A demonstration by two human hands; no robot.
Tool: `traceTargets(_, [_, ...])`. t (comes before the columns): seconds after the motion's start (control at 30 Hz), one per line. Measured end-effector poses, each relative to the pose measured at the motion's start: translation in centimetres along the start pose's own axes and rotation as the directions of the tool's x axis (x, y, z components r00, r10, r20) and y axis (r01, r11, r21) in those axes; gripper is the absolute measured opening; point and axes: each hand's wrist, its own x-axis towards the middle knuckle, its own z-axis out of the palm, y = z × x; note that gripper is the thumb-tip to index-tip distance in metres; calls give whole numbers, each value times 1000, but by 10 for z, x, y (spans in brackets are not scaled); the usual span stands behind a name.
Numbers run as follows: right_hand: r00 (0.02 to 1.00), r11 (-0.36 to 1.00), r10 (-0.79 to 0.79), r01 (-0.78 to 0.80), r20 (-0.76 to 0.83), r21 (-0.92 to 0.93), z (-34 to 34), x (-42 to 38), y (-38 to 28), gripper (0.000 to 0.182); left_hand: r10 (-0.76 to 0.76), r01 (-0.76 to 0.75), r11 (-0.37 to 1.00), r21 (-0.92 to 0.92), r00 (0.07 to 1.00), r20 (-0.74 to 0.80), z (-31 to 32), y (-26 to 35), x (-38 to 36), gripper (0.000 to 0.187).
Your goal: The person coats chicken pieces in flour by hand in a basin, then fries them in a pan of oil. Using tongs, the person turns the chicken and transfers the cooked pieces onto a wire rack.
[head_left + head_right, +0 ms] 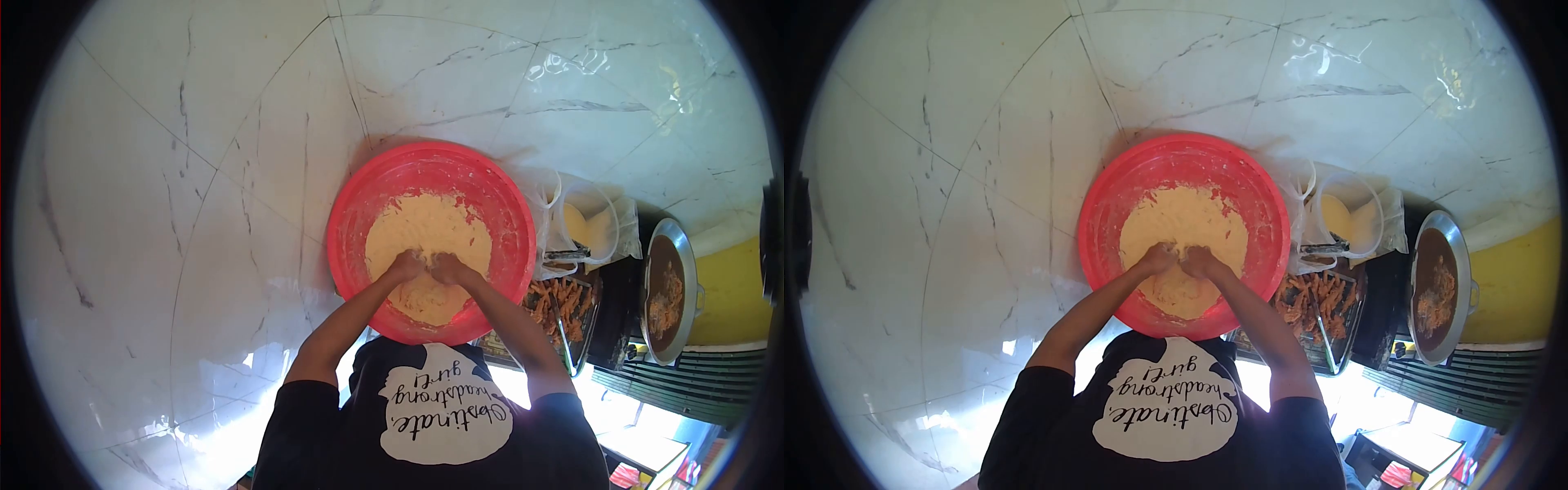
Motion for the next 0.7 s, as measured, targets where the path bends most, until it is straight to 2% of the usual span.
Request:
traceTargets(0.07, [946,997,64,-74,319,17,-5,-7,-12,35,-155,120,985,127,937,314,-8,20,-15,37])
traceTargets(0.1, [945,997,65,-74,320,16,-8,-13,-10,35,-155,120,985,126,937,314,-19,34,-23,37])
traceTargets(0.17, [974,986,-154,143,166,81,-10,-31,1,33,44,-130,977,170,900,434,-44,52,-42,34])
traceTargets(0.2, [973,986,-155,143,168,81,-15,-36,3,33,41,-127,977,169,900,434,-45,46,-43,34])
traceTargets(0.27, [973,971,-172,141,155,193,-23,-44,4,33,199,-115,962,-246,915,350,-46,29,-47,29])
traceTargets(0.3, [972,971,-173,141,158,195,-24,-44,7,33,196,-111,963,-247,916,350,-46,22,-46,29])
traceTargets(0.33, [987,961,-115,82,113,262,-26,-43,9,34,-9,69,984,-163,939,345,-48,16,-41,33])
traceTargets(0.37, [996,943,-51,24,73,332,-26,-44,11,35,-213,252,964,-83,921,325,-46,11,-38,37])
traceTargets(0.4, [996,943,-50,23,71,332,-23,-42,11,35,-211,250,965,-83,922,326,-34,-3,-34,37])
traceTargets(0.47, [929,918,306,-346,210,193,-9,-33,14,31,-520,606,780,-157,767,377,-4,-29,-29,32])
traceTargets(0.5, [929,917,307,-347,209,198,5,-25,22,31,-519,605,782,-151,766,378,-9,-8,-36,32])
traceTargets(0.57, [864,891,153,-330,480,310,31,-9,40,31,-409,729,581,-363,646,644,-27,58,-59,43])
traceTargets(0.6, [864,892,158,-333,477,307,23,-15,36,31,-403,726,583,-365,648,646,-20,58,-58,43])
traceTargets(0.67, [904,706,122,-370,410,605,1,-34,15,37,-361,604,523,-601,796,486,-3,45,-56,49])
traceTargets(0.7, [904,708,122,-369,409,603,0,-35,16,37,-360,602,522,-604,797,484,1,36,-49,49])
